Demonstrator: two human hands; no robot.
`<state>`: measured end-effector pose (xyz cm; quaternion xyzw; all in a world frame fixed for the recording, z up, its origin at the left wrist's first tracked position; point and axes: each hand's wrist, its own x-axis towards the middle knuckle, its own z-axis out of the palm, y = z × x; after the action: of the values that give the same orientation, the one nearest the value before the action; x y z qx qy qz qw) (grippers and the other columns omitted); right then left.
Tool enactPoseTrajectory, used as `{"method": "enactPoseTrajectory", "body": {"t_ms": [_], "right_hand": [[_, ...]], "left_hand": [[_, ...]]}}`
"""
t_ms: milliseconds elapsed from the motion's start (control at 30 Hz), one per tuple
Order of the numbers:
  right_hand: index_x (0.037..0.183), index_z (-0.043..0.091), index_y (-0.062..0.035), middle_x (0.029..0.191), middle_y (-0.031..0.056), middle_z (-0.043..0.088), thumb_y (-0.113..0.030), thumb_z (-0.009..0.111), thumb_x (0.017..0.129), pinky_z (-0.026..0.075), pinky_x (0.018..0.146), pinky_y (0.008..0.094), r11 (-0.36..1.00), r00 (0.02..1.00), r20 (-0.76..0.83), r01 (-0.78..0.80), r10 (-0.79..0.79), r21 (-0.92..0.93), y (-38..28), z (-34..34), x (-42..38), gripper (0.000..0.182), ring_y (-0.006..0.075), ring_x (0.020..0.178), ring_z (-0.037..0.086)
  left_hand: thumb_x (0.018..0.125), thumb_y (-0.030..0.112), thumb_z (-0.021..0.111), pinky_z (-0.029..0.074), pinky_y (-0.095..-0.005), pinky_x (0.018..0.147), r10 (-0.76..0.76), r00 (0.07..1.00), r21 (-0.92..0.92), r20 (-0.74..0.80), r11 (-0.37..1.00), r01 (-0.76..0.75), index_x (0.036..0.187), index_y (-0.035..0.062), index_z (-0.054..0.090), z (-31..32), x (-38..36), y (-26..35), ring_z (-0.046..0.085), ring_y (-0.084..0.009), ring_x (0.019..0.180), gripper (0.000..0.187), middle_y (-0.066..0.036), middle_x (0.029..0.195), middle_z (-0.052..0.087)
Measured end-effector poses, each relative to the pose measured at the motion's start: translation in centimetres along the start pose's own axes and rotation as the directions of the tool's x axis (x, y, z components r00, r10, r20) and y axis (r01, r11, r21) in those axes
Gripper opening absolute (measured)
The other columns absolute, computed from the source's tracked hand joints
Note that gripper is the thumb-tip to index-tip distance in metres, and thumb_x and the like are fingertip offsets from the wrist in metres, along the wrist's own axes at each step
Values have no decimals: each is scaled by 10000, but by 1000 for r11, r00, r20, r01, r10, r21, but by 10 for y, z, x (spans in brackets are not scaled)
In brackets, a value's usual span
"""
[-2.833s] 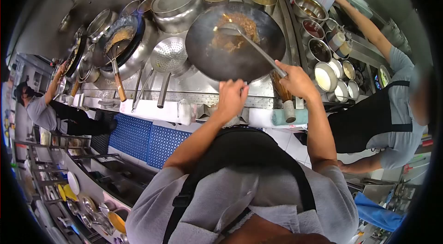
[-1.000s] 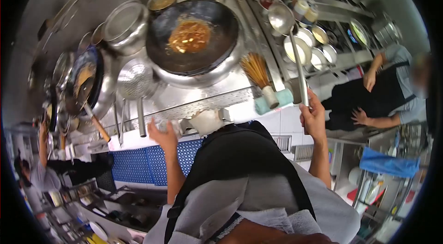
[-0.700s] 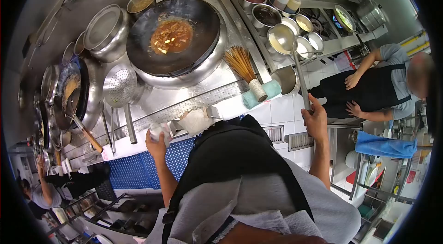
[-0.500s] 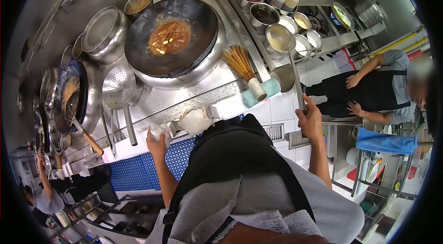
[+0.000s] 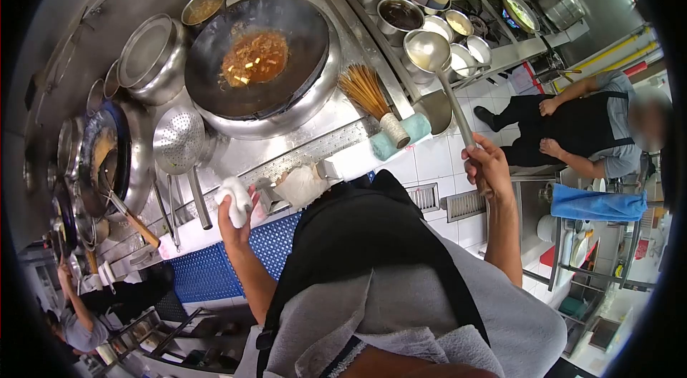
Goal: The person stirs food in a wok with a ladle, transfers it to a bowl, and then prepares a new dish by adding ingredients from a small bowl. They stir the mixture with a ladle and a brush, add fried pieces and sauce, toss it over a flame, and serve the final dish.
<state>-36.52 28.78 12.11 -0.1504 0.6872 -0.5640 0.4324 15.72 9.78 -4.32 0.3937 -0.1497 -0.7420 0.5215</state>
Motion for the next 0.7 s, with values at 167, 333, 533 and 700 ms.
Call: {"method": "enactPoseTrajectory", "body": {"t_ms": [167,333,533,700], "right_hand": [[1392,526,26,850,87,638,-61,631,975,447,391,238,989,999,20,37,-40,141,13,0,-1,439,96,507,549],[1424,506,22,860,86,645,-75,635,984,452,392,233,988,990,-15,138,-138,65,23,-2,-3,469,91,519,561],[1456,490,12,866,79,650,-72,654,977,456,395,231,970,967,-69,242,-244,-24,34,3,-3,512,86,524,563],[1458,480,12,873,86,652,-56,645,978,455,394,238,959,961,-78,272,-266,81,43,8,2,512,94,524,562]], "left_hand": [[959,386,684,549,-460,969,-49,959,-391,278,907,160,1504,26,374,-10,10,-24,600,-361,1104,723,-276,1423,489],[900,293,777,558,-378,920,-117,921,-313,370,918,243,1555,36,265,40,-1,-37,603,-274,1051,870,-364,1588,258],[851,117,694,593,-337,853,-210,947,-94,244,967,238,1482,-91,298,46,10,-42,668,-222,967,774,-364,1471,428],[803,96,638,587,-342,837,-192,969,-7,158,981,195,1432,-75,398,47,7,-40,677,-231,946,695,-312,1327,576]]}}
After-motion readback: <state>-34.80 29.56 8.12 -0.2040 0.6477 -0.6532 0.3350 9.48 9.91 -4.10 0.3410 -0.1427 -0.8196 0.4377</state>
